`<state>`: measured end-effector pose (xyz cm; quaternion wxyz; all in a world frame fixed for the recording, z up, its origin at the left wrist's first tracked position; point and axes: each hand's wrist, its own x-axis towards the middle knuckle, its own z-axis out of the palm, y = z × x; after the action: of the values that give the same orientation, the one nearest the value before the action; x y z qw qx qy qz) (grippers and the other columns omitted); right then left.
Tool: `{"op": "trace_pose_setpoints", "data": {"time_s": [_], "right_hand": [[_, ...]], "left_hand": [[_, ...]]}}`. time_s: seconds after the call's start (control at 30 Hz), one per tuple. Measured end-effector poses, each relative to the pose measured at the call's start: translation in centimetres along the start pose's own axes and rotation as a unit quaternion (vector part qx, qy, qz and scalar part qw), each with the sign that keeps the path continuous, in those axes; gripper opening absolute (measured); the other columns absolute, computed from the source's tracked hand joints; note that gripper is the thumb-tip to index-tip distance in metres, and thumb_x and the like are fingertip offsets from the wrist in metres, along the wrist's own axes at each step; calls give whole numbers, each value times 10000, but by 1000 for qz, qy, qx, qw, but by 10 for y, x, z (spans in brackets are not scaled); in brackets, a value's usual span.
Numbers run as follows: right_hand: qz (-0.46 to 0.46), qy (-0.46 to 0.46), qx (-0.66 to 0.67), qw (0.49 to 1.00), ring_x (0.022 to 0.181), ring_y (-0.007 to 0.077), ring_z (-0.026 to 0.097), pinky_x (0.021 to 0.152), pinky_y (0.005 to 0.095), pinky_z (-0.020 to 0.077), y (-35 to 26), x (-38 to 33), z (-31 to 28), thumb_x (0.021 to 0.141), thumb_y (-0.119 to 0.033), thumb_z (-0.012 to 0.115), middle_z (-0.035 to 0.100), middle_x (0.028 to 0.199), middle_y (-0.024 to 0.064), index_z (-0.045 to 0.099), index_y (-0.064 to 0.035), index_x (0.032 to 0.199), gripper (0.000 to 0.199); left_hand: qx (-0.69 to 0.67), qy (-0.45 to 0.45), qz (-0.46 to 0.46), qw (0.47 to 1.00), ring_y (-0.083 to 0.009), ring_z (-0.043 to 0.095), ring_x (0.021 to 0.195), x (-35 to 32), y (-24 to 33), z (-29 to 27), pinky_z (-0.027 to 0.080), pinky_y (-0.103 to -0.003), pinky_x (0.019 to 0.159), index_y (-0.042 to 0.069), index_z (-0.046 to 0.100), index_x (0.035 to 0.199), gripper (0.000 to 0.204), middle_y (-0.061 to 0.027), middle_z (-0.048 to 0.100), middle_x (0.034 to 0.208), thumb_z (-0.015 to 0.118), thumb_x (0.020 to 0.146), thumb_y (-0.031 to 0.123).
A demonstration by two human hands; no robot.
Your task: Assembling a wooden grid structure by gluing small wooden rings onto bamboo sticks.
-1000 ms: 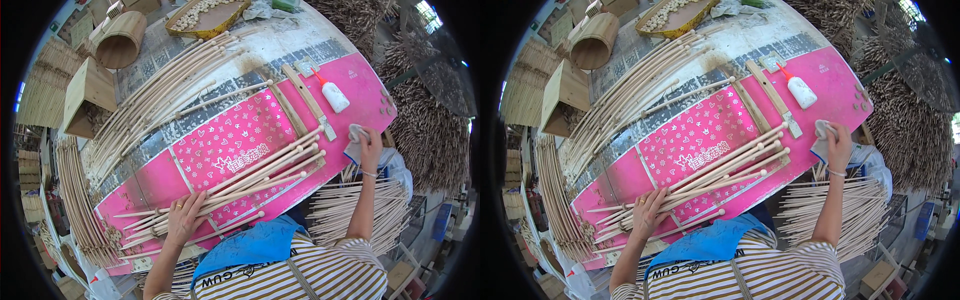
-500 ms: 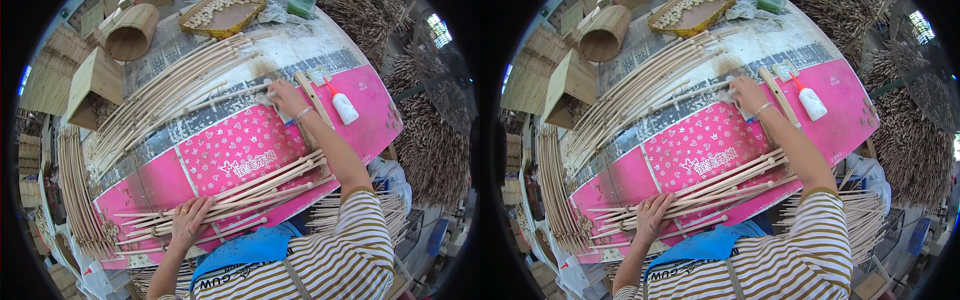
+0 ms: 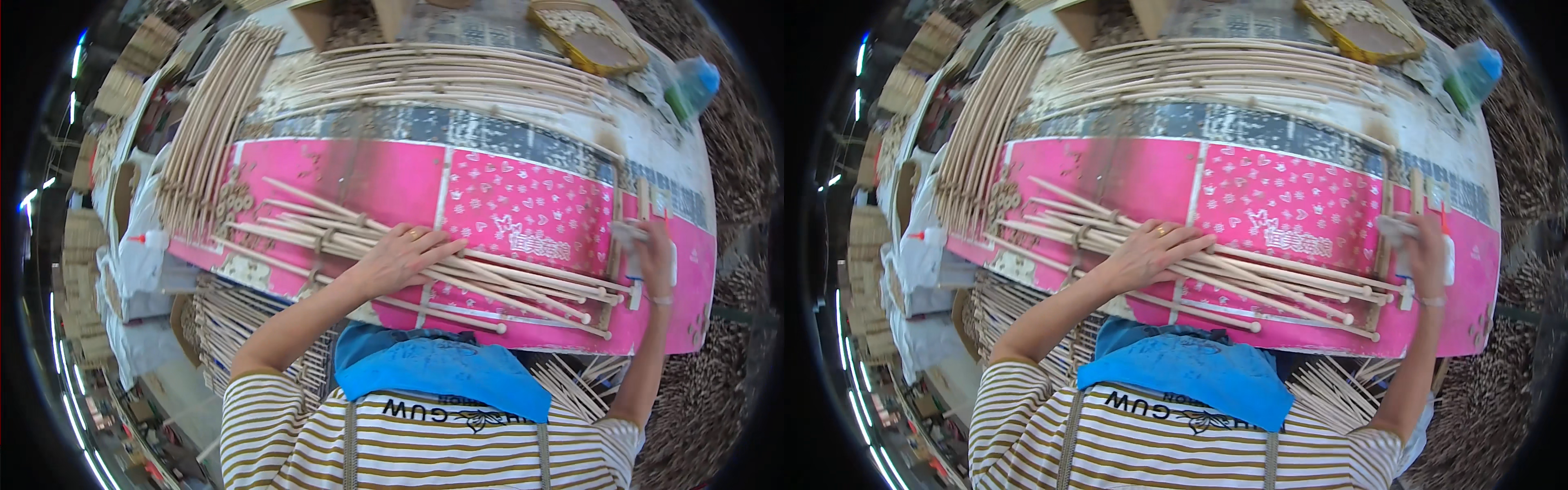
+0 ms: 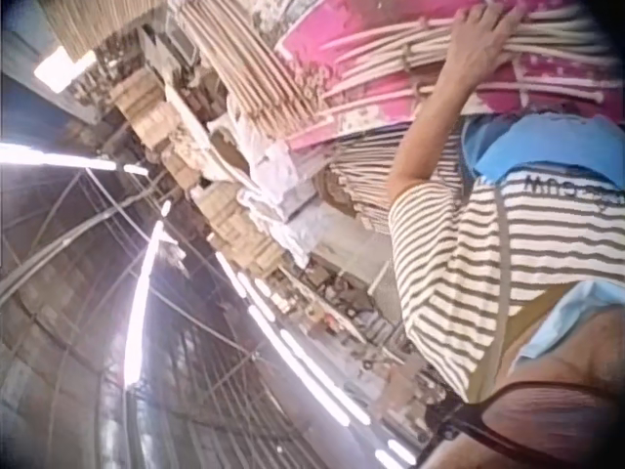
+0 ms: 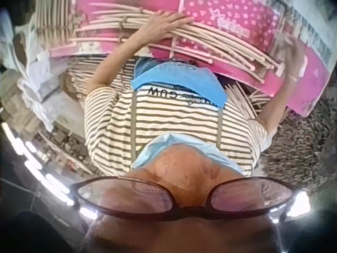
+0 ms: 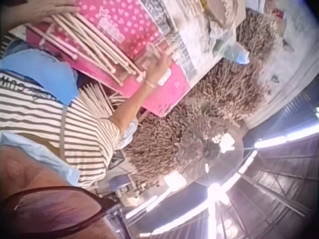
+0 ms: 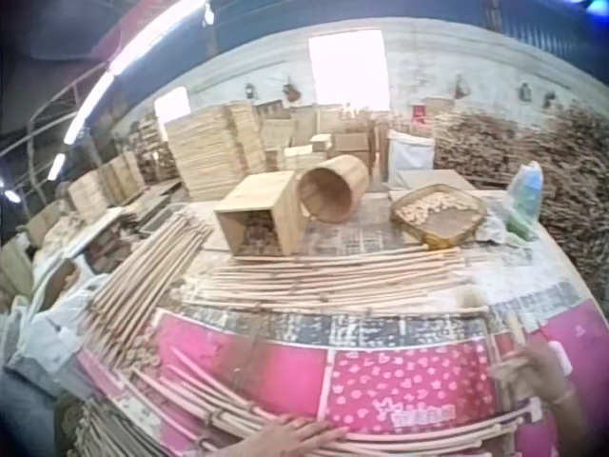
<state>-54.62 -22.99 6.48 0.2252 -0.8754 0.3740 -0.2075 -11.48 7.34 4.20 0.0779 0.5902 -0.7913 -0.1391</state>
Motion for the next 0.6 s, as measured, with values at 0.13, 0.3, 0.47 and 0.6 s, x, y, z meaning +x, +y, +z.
{"op": "trace_pose_setpoints", "data": {"time_s": [0.13,0.3,0.47,0.6], "right_hand": [[56,148,-30,987,968,122,567,821,277,455,15,-68,-53,993,45,617,613,1079,29,663,-16,1241,260],[0,158,79,984,1077,165,619,920,290,477,-69,-33,-6,947,6,687,656,1142,61,679,-25,1251,306],[-160,0,179,971,890,265,628,748,346,493,-219,93,119,856,-20,692,611,937,105,722,-65,1163,312],[-242,-6,269,932,906,330,651,788,416,525,-308,162,243,868,-79,710,634,986,149,718,-52,1115,248]], "left_hand": [[7,35,-19,999,-246,571,1265,-3,9,7,412,-435,1084,216,378,1632,1014,-46,575,1439,867,750,319],[67,115,-45,990,-250,589,1216,-13,23,22,424,-430,1049,182,426,1599,998,-58,618,1357,868,704,227],[66,135,-73,986,-244,598,1188,-16,32,32,430,-426,1055,186,463,1574,939,-58,622,1339,840,714,214],[45,161,-73,983,-262,569,1223,-19,34,36,409,-452,1089,143,514,1512,640,-92,599,1336,662,890,186]]}}
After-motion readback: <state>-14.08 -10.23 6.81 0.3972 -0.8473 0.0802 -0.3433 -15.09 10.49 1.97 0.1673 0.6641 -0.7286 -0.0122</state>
